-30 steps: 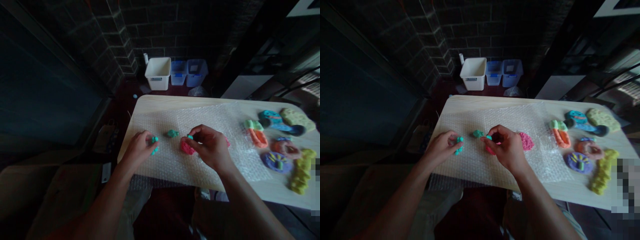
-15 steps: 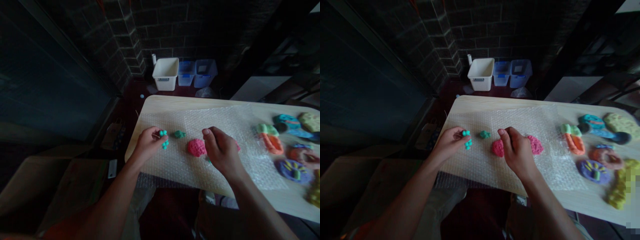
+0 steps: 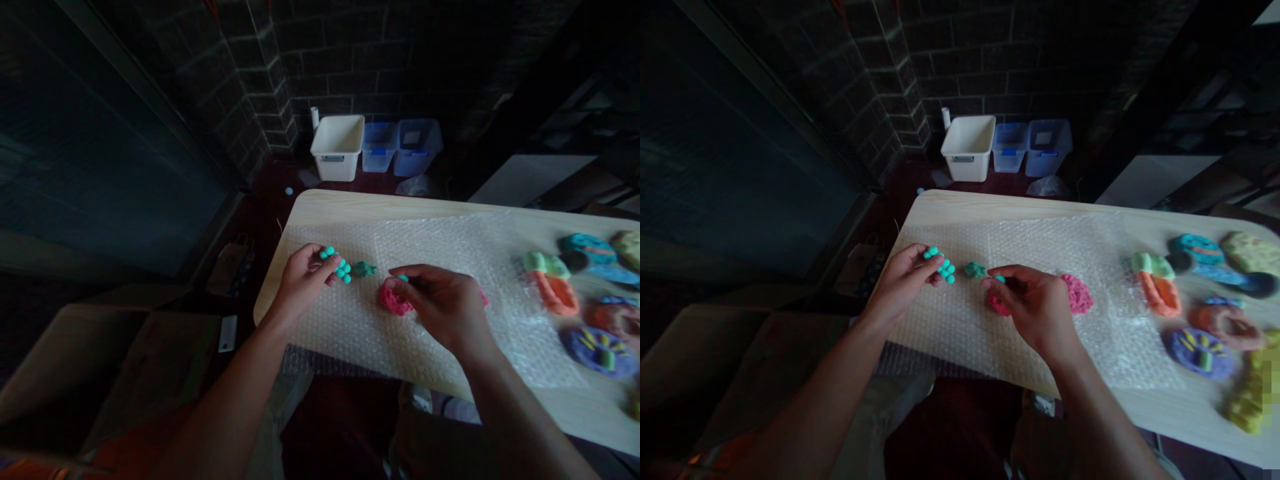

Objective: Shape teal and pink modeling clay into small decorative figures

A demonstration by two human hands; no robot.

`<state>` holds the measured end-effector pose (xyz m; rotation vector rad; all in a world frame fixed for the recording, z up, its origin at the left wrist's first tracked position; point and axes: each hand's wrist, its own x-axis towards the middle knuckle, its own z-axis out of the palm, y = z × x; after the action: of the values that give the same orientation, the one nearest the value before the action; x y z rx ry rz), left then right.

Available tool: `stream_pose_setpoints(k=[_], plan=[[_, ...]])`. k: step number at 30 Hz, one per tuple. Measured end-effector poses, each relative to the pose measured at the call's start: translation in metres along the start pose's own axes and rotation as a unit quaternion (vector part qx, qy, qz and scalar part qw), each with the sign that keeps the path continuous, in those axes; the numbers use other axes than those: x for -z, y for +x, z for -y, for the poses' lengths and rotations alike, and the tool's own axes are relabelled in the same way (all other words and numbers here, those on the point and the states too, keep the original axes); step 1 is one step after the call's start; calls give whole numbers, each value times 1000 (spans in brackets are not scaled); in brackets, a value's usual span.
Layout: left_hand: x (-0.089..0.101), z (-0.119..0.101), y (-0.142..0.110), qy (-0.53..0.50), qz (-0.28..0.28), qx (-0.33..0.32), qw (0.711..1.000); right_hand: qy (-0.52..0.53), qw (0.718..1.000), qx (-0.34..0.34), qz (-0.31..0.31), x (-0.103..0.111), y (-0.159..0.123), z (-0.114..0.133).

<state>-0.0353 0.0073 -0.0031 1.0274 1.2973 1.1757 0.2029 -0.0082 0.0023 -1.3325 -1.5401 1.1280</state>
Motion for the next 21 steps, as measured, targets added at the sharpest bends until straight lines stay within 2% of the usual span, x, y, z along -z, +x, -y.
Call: stream_pose_setpoints(k=[3,5,9,11,17,19,21], plan=[[1,1,0,-3,-2,-2,1000,37,999,-26,6,-2,-1,3],[1,1,-1,-4,-4,-5,1000,9,1000,-19,-2,-3,-1,4],[0,0,0,-5,-12,-12,1000,-109,991,44,-66,-3,-1,1],[-1,0,0,-6,-15,-14,1000,-148,983,79,-75,-3,-1,0],[-1,0,-1,-11,-14,-12,1000,-173,972,159,-10,-3,3,1],[-1,0,-1,-11,-15,-10,1000,-159,977,142,1,-2,3,1],[-1,-1,-1,-12,-15,-10,1000,-131,987,94,3,-2,1,0]])
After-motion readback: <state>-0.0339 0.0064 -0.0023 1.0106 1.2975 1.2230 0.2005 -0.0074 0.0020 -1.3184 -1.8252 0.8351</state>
